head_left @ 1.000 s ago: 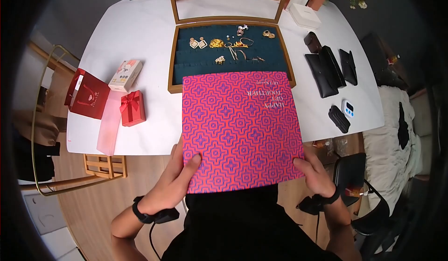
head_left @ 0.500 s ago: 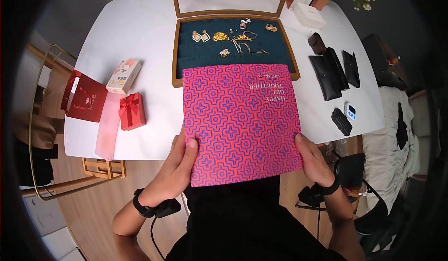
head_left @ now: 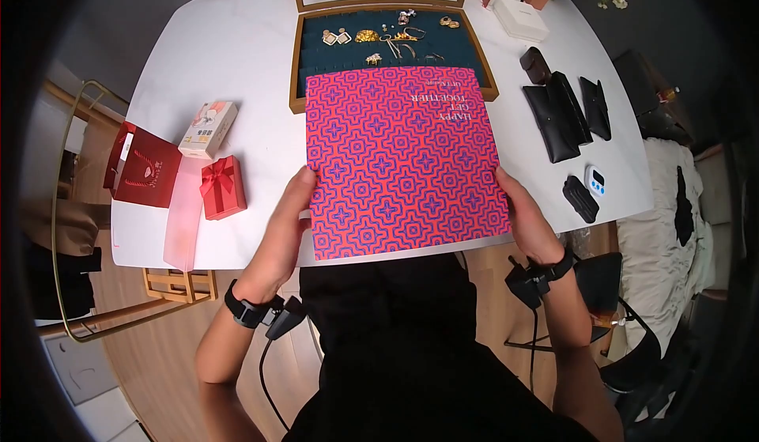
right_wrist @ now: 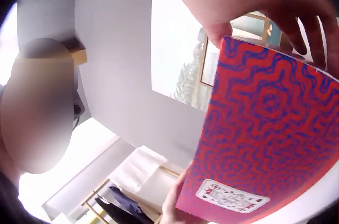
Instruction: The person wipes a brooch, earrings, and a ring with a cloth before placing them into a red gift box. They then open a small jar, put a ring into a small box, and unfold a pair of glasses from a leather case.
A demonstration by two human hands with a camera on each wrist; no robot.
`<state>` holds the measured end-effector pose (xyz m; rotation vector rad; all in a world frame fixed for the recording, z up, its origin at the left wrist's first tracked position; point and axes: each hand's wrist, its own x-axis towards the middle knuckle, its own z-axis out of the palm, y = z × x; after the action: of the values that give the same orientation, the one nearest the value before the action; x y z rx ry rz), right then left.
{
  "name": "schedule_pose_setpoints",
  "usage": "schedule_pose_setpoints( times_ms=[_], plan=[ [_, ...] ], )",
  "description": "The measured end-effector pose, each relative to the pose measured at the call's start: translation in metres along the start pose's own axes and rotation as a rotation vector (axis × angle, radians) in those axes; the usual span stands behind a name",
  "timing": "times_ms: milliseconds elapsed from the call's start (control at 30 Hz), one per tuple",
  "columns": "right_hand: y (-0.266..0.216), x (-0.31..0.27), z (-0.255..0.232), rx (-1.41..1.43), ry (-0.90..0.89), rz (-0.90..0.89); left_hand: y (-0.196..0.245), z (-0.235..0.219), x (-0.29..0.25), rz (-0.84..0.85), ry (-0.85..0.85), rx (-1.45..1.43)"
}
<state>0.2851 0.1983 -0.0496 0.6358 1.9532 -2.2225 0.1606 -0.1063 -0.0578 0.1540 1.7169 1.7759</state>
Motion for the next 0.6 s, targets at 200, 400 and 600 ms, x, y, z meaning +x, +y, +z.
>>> schedule_pose_setpoints(
  times_ms=[200, 400, 600],
  plan=[
    [-0.002, -0.023, 0.014, -0.176, 0.028, -0.113, 0.006, 0.025, -0.020, 0.063, 0.094, -0.019],
    [0.009, -0.029, 0.017, -0.095, 0.018, -0.288, 0.004, 0.022, -0.031, 0.128, 0.073, 0.000],
    [0.010, -0.063, 0.023, -0.217, -0.089, -0.283, -0.011, -0.003, -0.032, 0.365, 0.128, 0.091]
  ],
)
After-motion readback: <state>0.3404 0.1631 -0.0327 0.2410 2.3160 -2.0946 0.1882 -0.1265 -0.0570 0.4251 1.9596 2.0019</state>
